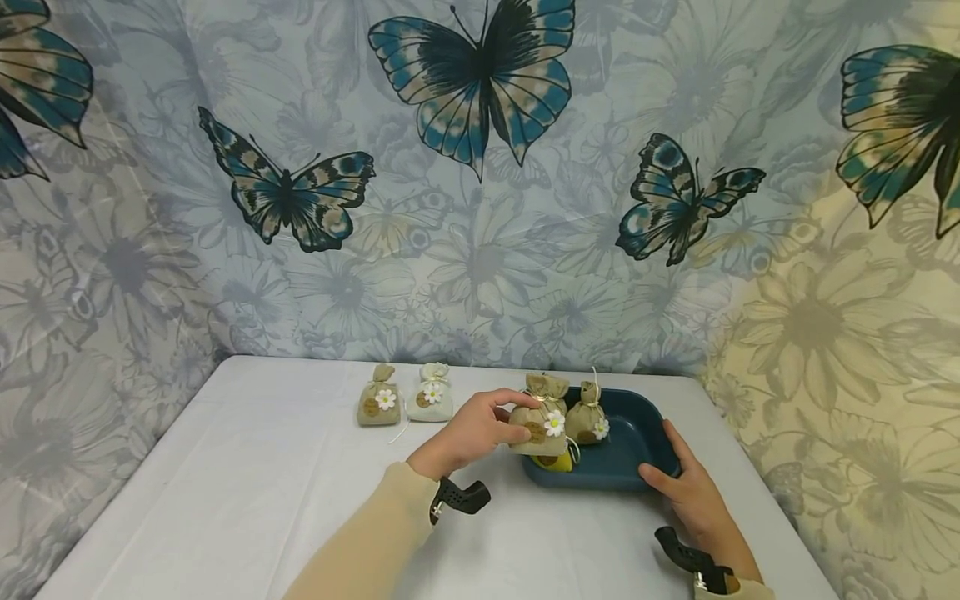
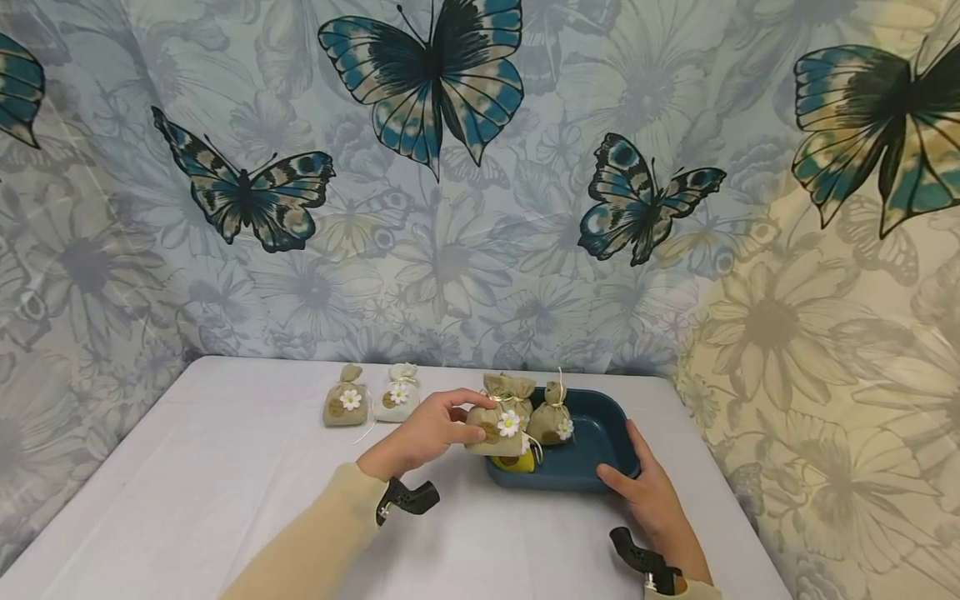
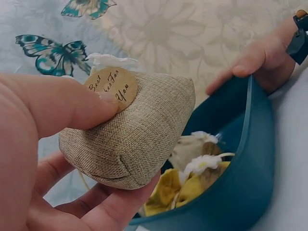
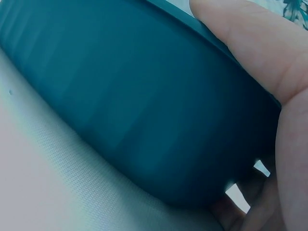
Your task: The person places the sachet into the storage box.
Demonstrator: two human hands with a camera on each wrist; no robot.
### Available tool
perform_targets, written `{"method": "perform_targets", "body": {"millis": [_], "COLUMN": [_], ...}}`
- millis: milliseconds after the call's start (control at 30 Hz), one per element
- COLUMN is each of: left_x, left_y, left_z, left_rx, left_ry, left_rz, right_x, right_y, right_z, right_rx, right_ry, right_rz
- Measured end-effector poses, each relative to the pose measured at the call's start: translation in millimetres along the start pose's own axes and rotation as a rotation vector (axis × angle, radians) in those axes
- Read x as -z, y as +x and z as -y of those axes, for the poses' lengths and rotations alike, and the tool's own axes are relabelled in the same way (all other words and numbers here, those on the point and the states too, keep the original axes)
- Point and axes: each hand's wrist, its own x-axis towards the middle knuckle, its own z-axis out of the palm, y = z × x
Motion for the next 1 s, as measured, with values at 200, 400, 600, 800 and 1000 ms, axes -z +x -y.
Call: {"method": "perform_targets", "body": {"millis": [200, 400, 600, 800, 1000], "left_x": [-8.6, -20.8, -41.3, -56.9, -65.7], "left_y": [5.8, 11.8, 19.2, 30.0, 37.8], "left_z": [-3.4, 0.2, 0.0, -0.7, 2.8], "left_rx": [0.019, 0.022, 0.032, 0.018, 0.027], "left_ry": [0.006, -0.019, -0.019, 0.004, 0.024], "left_rz": [0.022, 0.018, 0.041, 0.032, 0.024], "right_x": [-2, -2, 0, 1, 0], "right_y": [-1, -2, -3, -1, -2], "right_z": [1, 0, 0, 2, 3], "right_rx": [0.001, 0.002, 0.005, 0.014, -0.006], "right_ry": [-0.013, -0.003, -0.018, -0.036, -0.054], "right_rz": [-0.010, -0.007, -0.014, -0.022, -0.022]}}
